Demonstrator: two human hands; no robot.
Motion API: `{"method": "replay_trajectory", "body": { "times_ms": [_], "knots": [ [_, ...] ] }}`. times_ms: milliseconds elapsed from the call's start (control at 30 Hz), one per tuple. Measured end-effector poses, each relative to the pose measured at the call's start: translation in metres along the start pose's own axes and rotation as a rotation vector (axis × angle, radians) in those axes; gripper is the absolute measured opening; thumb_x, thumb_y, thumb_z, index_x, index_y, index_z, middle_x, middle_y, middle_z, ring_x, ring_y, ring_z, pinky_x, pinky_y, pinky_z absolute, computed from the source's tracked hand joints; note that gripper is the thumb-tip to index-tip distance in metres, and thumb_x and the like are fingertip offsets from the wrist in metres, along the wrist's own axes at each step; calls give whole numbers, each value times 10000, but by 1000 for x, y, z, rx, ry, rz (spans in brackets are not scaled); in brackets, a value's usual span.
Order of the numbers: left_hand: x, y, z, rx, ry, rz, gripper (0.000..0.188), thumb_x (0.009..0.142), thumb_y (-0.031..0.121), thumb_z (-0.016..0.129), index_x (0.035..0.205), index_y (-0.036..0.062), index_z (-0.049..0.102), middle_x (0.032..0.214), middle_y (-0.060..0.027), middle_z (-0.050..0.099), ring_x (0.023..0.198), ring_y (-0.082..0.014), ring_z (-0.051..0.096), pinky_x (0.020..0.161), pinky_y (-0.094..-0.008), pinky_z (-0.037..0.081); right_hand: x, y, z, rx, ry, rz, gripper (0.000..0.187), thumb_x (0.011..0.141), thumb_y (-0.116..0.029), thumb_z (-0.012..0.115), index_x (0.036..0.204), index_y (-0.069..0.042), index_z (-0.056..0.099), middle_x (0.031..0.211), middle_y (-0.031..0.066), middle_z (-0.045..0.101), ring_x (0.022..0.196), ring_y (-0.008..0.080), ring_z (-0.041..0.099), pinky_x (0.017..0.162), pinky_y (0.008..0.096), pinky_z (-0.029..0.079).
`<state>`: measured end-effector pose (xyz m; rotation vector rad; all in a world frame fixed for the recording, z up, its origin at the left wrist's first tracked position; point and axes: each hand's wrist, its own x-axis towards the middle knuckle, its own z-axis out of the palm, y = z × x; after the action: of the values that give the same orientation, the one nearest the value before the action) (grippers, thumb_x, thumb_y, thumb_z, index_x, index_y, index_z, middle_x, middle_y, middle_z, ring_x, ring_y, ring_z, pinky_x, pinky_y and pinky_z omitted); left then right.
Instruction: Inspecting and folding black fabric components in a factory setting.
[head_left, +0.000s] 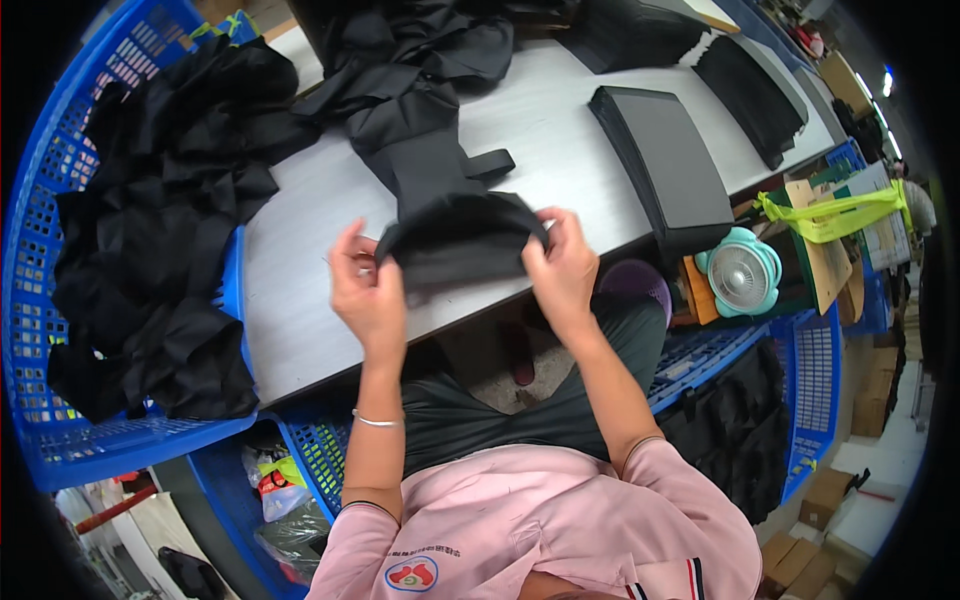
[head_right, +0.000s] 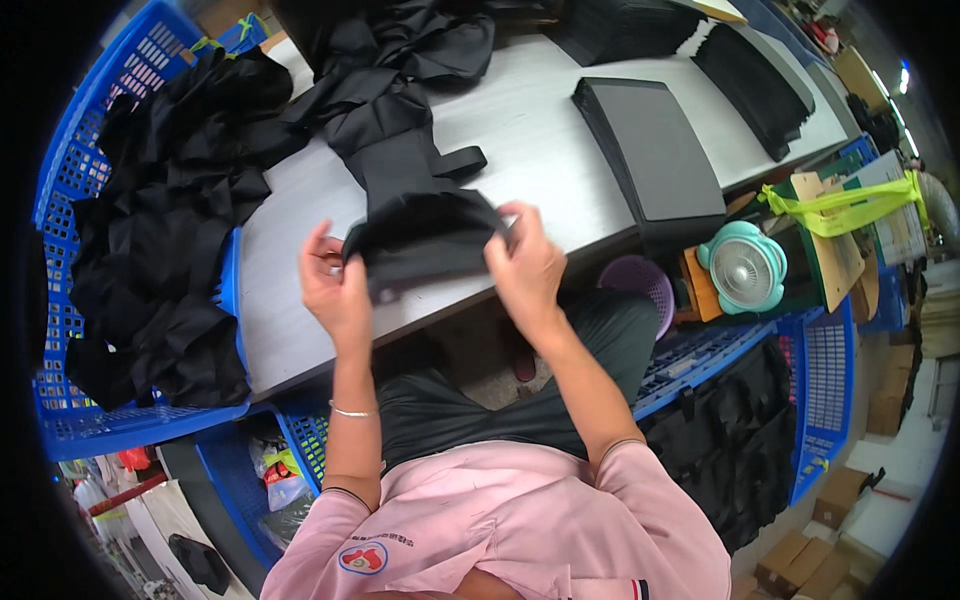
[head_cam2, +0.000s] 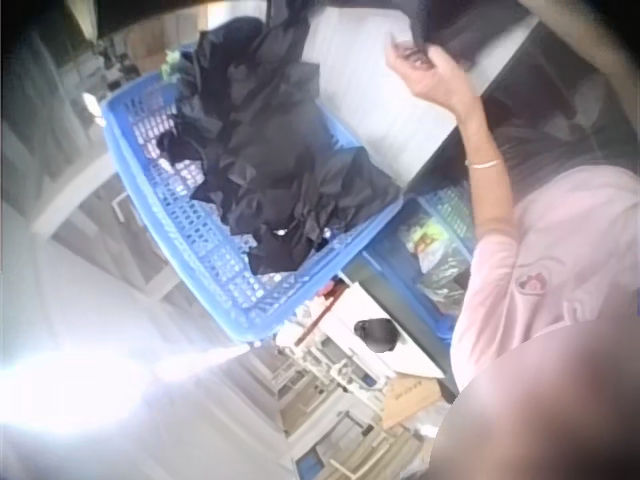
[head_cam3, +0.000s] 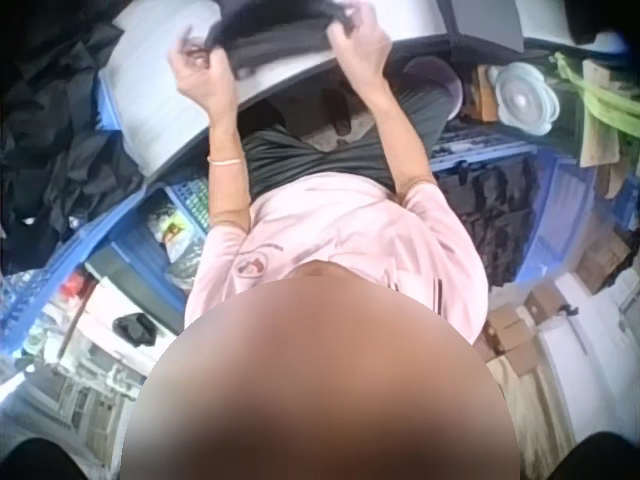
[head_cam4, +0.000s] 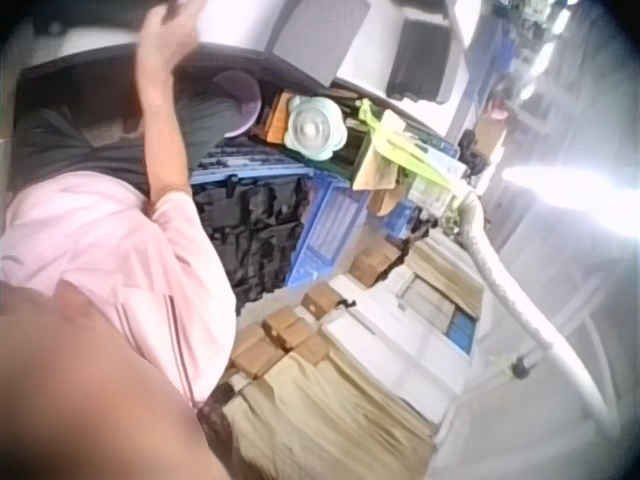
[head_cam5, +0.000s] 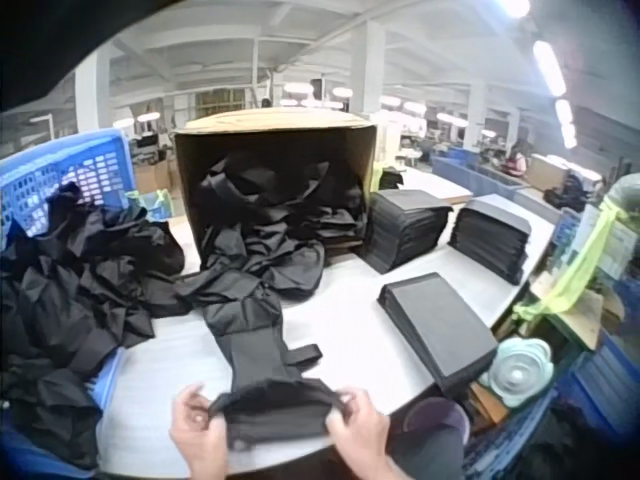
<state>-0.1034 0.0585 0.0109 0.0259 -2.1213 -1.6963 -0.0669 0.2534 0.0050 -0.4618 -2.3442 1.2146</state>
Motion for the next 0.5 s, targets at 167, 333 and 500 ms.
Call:
{"method": "replay_trajectory", "body": {
  "times_ms": [167,333,500],
  "knots": [
    [5,35,-5,151,-133,360,489,746,-84,672,1217,46,641,1068,-74,654,791,-199,618,728,-319,520,18,12,-39,128,-205,-28,454,832,-144,752,1239,-39,581,769,66,590,629,160,558,631,308,477],
    [-31,103,-38,-83,-546,792,296,738,-41,732,1025,32,724,1000,-106,703,843,-278,673,758,-354,539,62,32,-107,-660,437,-495,492,840,-273,780,1254,-56,627,1022,116,637,924,252,615,815,390,515],
    [-70,170,-54,-502,-816,1060,177,665,-9,760,810,88,729,866,-56,718,804,-221,691,701,-329,547,98,77,-127,-848,268,-346,349,880,-331,726,1108,-66,727,1044,109,659,972,292,624,832,408,510]
  ]
}}
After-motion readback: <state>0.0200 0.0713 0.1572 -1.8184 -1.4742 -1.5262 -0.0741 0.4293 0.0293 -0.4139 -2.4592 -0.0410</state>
